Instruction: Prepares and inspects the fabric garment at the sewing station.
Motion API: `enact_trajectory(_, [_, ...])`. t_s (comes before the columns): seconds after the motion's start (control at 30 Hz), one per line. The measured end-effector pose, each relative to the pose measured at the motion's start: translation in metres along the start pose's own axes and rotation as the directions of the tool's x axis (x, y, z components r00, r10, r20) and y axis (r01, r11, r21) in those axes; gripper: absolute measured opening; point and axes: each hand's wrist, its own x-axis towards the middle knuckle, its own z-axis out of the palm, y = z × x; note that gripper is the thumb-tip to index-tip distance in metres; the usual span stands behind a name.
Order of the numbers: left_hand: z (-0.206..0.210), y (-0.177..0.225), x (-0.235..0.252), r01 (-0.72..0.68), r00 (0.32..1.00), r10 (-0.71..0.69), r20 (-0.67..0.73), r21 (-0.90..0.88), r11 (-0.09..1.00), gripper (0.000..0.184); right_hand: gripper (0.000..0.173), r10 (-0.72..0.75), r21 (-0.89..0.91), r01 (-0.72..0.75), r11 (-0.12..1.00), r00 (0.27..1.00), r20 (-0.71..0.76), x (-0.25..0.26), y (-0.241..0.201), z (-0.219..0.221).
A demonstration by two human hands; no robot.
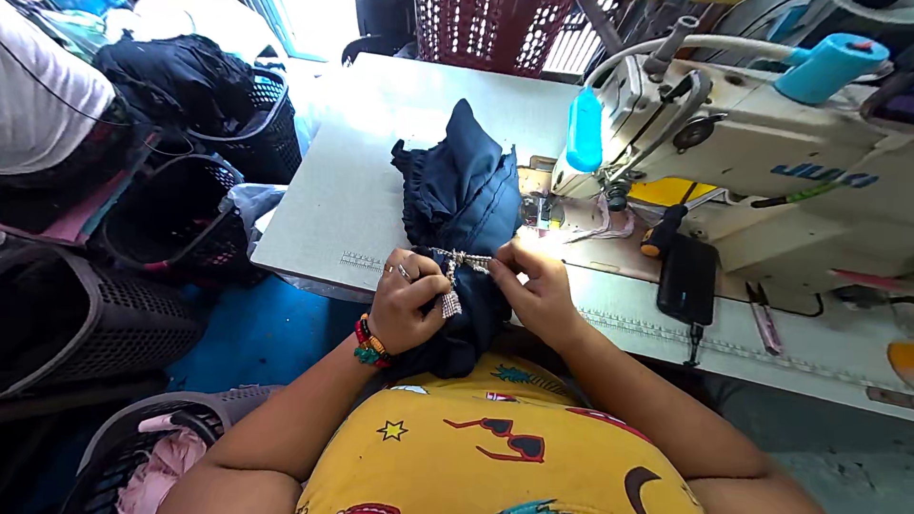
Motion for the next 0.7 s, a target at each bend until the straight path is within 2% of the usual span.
enact_trajectory(0.1, [0.004,0.003,-0.009,-0.005,1.000,0.005,0.003,-0.020,1.000,0.011,0.017,-0.084,0.015,0.085,0.996,0.996,-0.042,-0.004,-0.010,-0.004])
enact_trajectory(0.17, [0.005,0.007,-0.011,-0.013,1.000,0.014,0.016,-0.057,0.998,0.008,0.016,-0.078,0.094,0.080,0.992,0.997,-0.019,0.003,-0.026,-0.009])
enact_trajectory(0.27, [0.006,0.014,-0.009,0.009,0.999,-0.004,0.041,-0.109,0.994,0.006,0.010,0.023,0.406,-0.039,0.913,0.999,0.043,0.011,-0.037,-0.011])
enact_trajectory(0.37, [0.001,0.019,-0.005,0.142,0.987,-0.125,0.100,-0.190,0.972,0.011,0.011,0.102,0.609,-0.145,0.780,0.989,0.105,0.015,-0.034,-0.015])
enact_trajectory(0.47, [-0.008,0.026,0.010,0.289,0.948,-0.254,0.191,-0.188,0.939,0.034,0.011,0.076,0.613,-0.140,0.778,0.989,0.130,0.017,-0.031,-0.020])
enact_trajectory(0.57, [-0.008,0.027,0.028,0.372,0.909,-0.341,0.241,-0.100,0.923,0.028,0.011,0.030,0.611,-0.105,0.785,0.991,0.132,0.016,-0.025,-0.024])
enact_trajectory(0.7, [-0.004,0.025,0.040,0.376,0.892,-0.353,0.283,-0.028,0.926,0.024,0.015,0.106,0.736,-0.146,0.661,0.989,0.101,0.016,-0.012,-0.024])
